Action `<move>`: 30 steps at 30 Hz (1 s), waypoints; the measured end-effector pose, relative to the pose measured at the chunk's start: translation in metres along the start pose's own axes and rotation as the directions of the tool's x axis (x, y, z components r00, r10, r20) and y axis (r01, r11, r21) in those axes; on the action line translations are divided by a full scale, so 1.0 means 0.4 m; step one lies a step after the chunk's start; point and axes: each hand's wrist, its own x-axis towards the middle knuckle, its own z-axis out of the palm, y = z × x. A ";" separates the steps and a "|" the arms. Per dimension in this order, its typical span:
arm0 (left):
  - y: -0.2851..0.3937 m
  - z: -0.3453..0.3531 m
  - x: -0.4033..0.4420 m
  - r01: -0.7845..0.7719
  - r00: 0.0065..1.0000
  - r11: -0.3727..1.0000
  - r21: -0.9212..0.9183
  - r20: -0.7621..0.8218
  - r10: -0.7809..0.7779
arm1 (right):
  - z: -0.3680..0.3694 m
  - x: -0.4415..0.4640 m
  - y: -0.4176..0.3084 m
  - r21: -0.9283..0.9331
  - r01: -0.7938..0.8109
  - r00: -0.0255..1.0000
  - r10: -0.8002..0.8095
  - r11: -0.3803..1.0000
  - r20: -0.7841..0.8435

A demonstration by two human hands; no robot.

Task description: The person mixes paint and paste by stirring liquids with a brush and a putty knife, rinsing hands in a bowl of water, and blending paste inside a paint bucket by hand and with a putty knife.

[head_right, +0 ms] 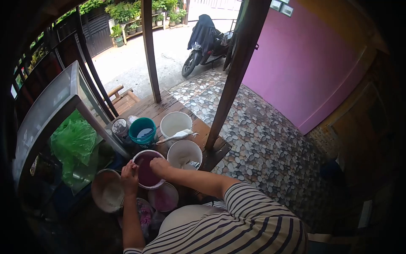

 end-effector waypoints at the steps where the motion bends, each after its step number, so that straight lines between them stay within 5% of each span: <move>1: 0.004 -0.004 0.002 0.003 1.000 1.000 -0.004 -0.003 -0.003 | 0.012 -0.008 0.001 0.023 0.020 0.998 -0.021 1.000 0.054; 4: 0.008 -0.004 0.007 0.008 1.000 1.000 -0.026 -0.019 -0.008 | -0.006 -0.030 -0.024 0.096 0.018 0.973 -0.039 0.995 0.226; 12: -0.001 -0.010 0.017 0.002 0.999 1.000 0.003 -0.039 -0.002 | -0.060 0.002 -0.013 0.103 0.198 0.897 -0.223 0.975 0.381; 15: -0.011 -0.008 0.017 0.000 0.999 1.000 -0.006 -0.049 -0.001 | -0.044 0.015 0.010 -0.023 0.139 0.943 -0.125 0.990 0.307; 17: -0.018 -0.005 0.017 -0.007 0.998 1.000 -0.015 -0.056 0.006 | -0.033 0.028 0.013 -0.048 0.136 0.986 -0.131 0.990 0.100; 30: -0.053 -0.001 0.020 0.022 0.999 0.999 -0.024 -0.043 -0.023 | 0.010 0.030 -0.007 -0.075 0.201 0.979 -0.203 0.977 -0.023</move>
